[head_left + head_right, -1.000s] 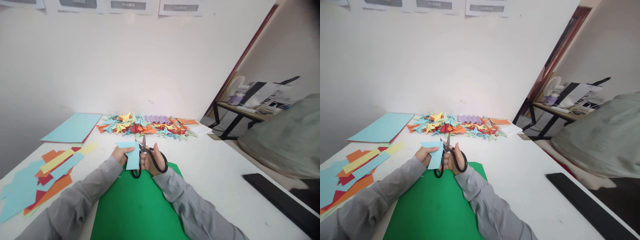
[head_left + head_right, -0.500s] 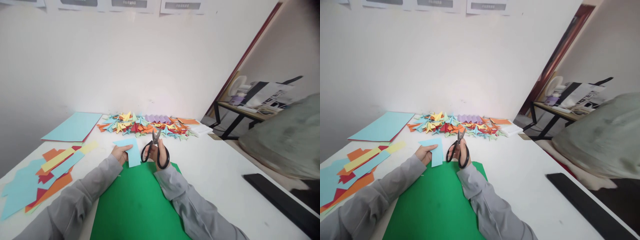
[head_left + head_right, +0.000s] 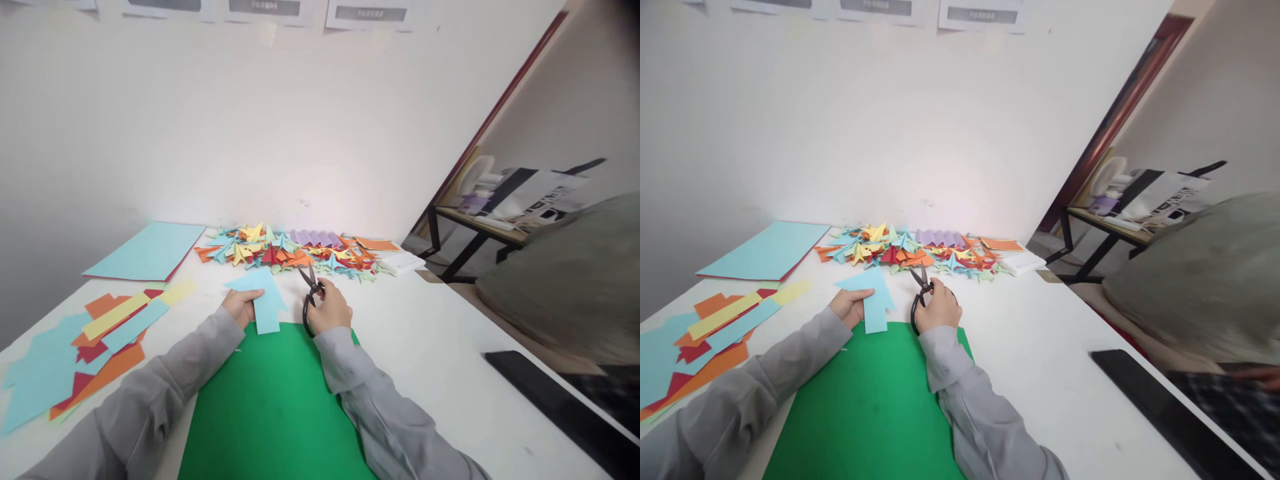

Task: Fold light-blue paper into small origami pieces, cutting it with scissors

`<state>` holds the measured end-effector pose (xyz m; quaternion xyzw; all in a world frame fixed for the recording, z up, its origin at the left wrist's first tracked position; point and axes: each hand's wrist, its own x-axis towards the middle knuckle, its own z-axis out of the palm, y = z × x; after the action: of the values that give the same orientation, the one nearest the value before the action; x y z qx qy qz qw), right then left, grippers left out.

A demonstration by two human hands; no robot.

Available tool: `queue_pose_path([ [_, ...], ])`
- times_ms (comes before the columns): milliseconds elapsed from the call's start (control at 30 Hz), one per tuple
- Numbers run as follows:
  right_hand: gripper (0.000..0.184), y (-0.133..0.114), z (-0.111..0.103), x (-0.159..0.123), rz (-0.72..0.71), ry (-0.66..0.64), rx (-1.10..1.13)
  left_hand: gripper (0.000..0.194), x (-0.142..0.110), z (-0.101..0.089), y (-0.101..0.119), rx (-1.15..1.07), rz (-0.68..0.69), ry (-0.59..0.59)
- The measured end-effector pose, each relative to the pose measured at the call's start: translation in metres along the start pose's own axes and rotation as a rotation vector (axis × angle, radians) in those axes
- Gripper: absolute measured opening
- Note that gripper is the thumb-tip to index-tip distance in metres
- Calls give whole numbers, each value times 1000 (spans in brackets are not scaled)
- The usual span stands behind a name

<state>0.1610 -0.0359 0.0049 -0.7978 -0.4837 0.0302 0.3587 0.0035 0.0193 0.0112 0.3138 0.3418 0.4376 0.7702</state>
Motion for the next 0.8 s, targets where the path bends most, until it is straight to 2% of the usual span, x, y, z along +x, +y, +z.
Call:
queue_pose_path([
  [100,45,2,-2,2,94,-95,-246,29,1,-1,0,-29,10,10],
  [233,49,2,-2,1,121,-155,-414,32,-1,1,0,-66,47,17],
  [433,48,-1,-4,-1,6,-226,-539,31,-3,4,1,-66,46,54],
  [533,40,-2,-4,-2,-33,-237,-569,29,-2,3,0,-45,31,74],
  [633,30,-1,-2,-2,-55,-233,-576,25,0,2,-1,-21,48,79],
  [800,28,8,1,2,-22,-175,-615,24,0,1,-1,-10,85,48],
])
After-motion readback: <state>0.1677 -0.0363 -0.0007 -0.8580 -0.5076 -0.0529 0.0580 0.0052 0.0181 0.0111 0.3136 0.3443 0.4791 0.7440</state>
